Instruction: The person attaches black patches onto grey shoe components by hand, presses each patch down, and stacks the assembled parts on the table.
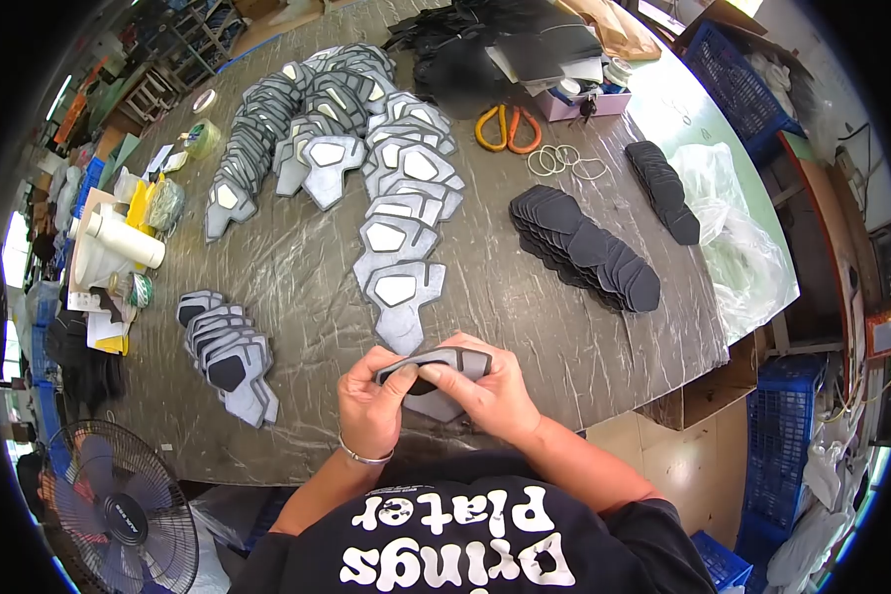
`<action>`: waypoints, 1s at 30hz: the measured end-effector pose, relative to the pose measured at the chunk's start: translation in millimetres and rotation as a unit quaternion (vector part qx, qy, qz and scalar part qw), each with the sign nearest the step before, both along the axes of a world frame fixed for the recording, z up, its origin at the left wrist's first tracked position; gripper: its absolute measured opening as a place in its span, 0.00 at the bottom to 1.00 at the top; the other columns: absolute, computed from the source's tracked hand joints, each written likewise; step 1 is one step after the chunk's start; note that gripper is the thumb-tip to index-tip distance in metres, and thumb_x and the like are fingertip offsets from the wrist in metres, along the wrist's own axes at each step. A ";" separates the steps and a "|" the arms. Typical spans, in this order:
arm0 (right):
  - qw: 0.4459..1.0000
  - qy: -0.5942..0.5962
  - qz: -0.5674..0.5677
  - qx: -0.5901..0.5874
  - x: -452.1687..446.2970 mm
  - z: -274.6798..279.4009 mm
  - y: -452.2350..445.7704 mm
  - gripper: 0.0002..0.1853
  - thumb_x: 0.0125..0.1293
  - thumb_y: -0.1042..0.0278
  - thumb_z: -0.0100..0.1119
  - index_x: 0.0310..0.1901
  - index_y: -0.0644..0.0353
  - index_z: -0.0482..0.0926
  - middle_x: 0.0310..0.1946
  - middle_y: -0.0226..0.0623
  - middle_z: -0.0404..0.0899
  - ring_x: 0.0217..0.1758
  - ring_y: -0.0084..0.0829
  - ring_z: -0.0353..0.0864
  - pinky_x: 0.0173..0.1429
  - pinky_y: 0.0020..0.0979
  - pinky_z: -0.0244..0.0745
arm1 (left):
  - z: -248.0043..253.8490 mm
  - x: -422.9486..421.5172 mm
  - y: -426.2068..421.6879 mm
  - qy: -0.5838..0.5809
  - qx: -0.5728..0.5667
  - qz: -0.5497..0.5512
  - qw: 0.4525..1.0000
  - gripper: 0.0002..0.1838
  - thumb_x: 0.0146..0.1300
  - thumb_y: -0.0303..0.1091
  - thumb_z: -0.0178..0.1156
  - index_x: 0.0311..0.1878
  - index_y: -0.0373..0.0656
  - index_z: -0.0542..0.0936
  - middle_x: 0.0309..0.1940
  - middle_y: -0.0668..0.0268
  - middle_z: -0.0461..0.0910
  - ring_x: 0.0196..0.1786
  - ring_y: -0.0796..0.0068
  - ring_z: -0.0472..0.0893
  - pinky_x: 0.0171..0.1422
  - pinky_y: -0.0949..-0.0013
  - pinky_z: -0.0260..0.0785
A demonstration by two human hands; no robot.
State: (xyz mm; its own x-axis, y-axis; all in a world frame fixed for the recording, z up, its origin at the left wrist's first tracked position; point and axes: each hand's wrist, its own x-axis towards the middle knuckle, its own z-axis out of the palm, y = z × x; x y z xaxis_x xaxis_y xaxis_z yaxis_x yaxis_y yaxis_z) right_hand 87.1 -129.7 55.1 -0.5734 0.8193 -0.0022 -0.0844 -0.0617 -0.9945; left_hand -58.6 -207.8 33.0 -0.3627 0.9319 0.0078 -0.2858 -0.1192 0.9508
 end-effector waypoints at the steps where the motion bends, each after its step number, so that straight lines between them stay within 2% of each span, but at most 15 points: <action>1: 0.999 0.009 -0.014 -0.035 1.3 -2.8 -2.0 0.07 0.66 0.70 0.63 0.39 0.66 0.83 0.34 0.28 0.79 0.37 0.16 0.74 0.41 0.23 0.71 | 0.1 -0.2 0.4 0.010 -0.001 -0.005 1.000 0.06 0.65 0.25 0.64 0.43 0.33 0.82 0.38 0.69 0.82 0.39 0.86 0.76 0.44 0.81 0.69; 4: 0.995 0.000 -0.033 -0.093 2.5 -1.1 -3.9 0.08 0.67 0.68 0.63 0.39 0.64 0.83 0.33 0.25 0.78 0.36 0.15 0.74 0.40 0.23 0.71 | 14.7 5.5 3.2 -0.160 -0.097 0.005 0.982 0.08 0.65 0.26 0.63 0.44 0.32 0.82 0.39 0.67 0.83 0.40 0.84 0.78 0.45 0.80 0.70; 7: 0.975 0.072 -0.044 -0.206 -1.6 -13.3 -4.0 0.09 0.68 0.67 0.62 0.40 0.64 0.83 0.35 0.24 0.80 0.37 0.16 0.75 0.42 0.23 0.73 | 0.3 -2.2 -5.4 -0.160 -0.082 -0.035 0.983 0.09 0.66 0.27 0.63 0.45 0.32 0.82 0.40 0.65 0.83 0.42 0.82 0.79 0.47 0.79 0.71; 10: 0.975 0.090 -0.016 -0.203 -8.0 -11.6 -7.7 0.09 0.68 0.66 0.61 0.42 0.64 0.83 0.39 0.26 0.82 0.40 0.18 0.77 0.45 0.24 0.74 | -3.0 -3.4 -4.4 -0.176 -0.069 0.023 0.982 0.08 0.66 0.28 0.63 0.45 0.33 0.82 0.39 0.66 0.84 0.41 0.82 0.79 0.48 0.79 0.71; 11: 0.980 0.023 0.018 -0.197 -5.6 -8.0 -8.0 0.10 0.68 0.67 0.62 0.43 0.66 0.83 0.40 0.29 0.83 0.41 0.18 0.79 0.45 0.25 0.76 | 0.2 -3.7 -3.1 -0.187 -0.052 0.028 0.981 0.09 0.66 0.28 0.63 0.45 0.33 0.82 0.39 0.66 0.84 0.40 0.82 0.80 0.48 0.78 0.71; 14: 0.991 -0.029 0.011 -0.134 -8.7 -19.7 -11.6 0.10 0.67 0.68 0.63 0.43 0.67 0.83 0.35 0.27 0.84 0.37 0.16 0.78 0.42 0.23 0.76 | 3.3 -1.3 -1.7 -0.189 -0.094 0.042 0.977 0.08 0.66 0.26 0.63 0.44 0.32 0.82 0.39 0.65 0.84 0.41 0.82 0.80 0.49 0.78 0.71; 15: 0.988 -0.017 0.001 -0.155 -9.6 -19.1 -12.0 0.07 0.66 0.71 0.63 0.42 0.66 0.84 0.35 0.27 0.84 0.36 0.15 0.77 0.40 0.22 0.75 | 3.2 -0.7 -2.1 -0.165 -0.091 0.035 0.981 0.08 0.65 0.25 0.63 0.44 0.32 0.82 0.39 0.64 0.84 0.41 0.81 0.80 0.49 0.78 0.71; 17: 0.988 -0.027 0.003 -0.154 -8.4 -16.4 -11.3 0.08 0.66 0.70 0.63 0.42 0.66 0.84 0.35 0.27 0.84 0.37 0.15 0.77 0.40 0.22 0.75 | 1.8 0.9 -6.4 -0.117 -0.087 0.021 0.989 0.07 0.64 0.23 0.63 0.44 0.32 0.81 0.40 0.64 0.84 0.42 0.81 0.80 0.50 0.77 0.71; 21: 0.995 -0.018 0.014 -0.100 -16.4 -23.0 -17.8 0.11 0.67 0.67 0.64 0.45 0.66 0.83 0.34 0.29 0.84 0.37 0.17 0.78 0.40 0.24 0.76 | -9.4 -4.6 -21.3 -0.219 -0.113 0.041 0.968 0.07 0.62 0.23 0.64 0.43 0.34 0.82 0.39 0.64 0.84 0.41 0.82 0.80 0.49 0.77 0.71; 24: 0.989 -0.094 0.118 -0.002 -21.5 -37.8 -4.6 0.17 0.67 0.63 0.64 0.51 0.67 0.80 0.36 0.35 0.84 0.39 0.21 0.80 0.43 0.28 0.76 | -9.8 -37.5 -42.6 -0.124 -0.136 0.090 0.979 0.06 0.61 0.24 0.65 0.41 0.35 0.82 0.38 0.64 0.84 0.39 0.82 0.80 0.47 0.78 0.71; 25: 0.988 -0.090 0.122 -0.005 -24.7 -21.1 6.3 0.24 0.67 0.59 0.64 0.56 0.68 0.75 0.43 0.43 0.82 0.42 0.28 0.81 0.46 0.32 0.77 | -10.4 -60.9 -52.4 -0.084 -0.136 0.116 0.980 0.05 0.61 0.24 0.65 0.40 0.35 0.82 0.36 0.66 0.83 0.36 0.83 0.79 0.45 0.78 0.70; 26: 0.982 -0.110 0.103 0.111 -26.5 -27.6 21.8 0.27 0.65 0.58 0.66 0.59 0.68 0.72 0.50 0.46 0.78 0.46 0.33 0.81 0.49 0.33 0.77 | -10.0 -88.8 -63.2 -0.045 -0.137 0.141 0.979 0.05 0.61 0.25 0.65 0.39 0.36 0.82 0.34 0.67 0.83 0.34 0.84 0.78 0.42 0.78 0.70; 28: 0.942 -0.252 0.018 0.220 -32.1 -31.6 48.6 0.30 0.62 0.59 0.67 0.61 0.67 0.72 0.55 0.47 0.74 0.46 0.38 0.81 0.51 0.35 0.76 | -2.5 -137.8 -79.9 0.044 -0.172 0.200 0.964 0.03 0.61 0.25 0.65 0.37 0.36 0.82 0.28 0.73 0.80 0.28 0.86 0.73 0.36 0.77 0.67; 30: 0.907 -0.314 -0.025 0.280 -38.9 -35.8 70.7 0.28 0.59 0.59 0.69 0.57 0.65 0.74 0.52 0.46 0.75 0.48 0.43 0.80 0.52 0.37 0.76 | 0.0 -172.1 -89.6 0.160 -0.187 0.217 0.945 0.09 0.59 0.27 0.66 0.41 0.35 0.81 0.31 0.69 0.80 0.30 0.81 0.75 0.37 0.72 0.67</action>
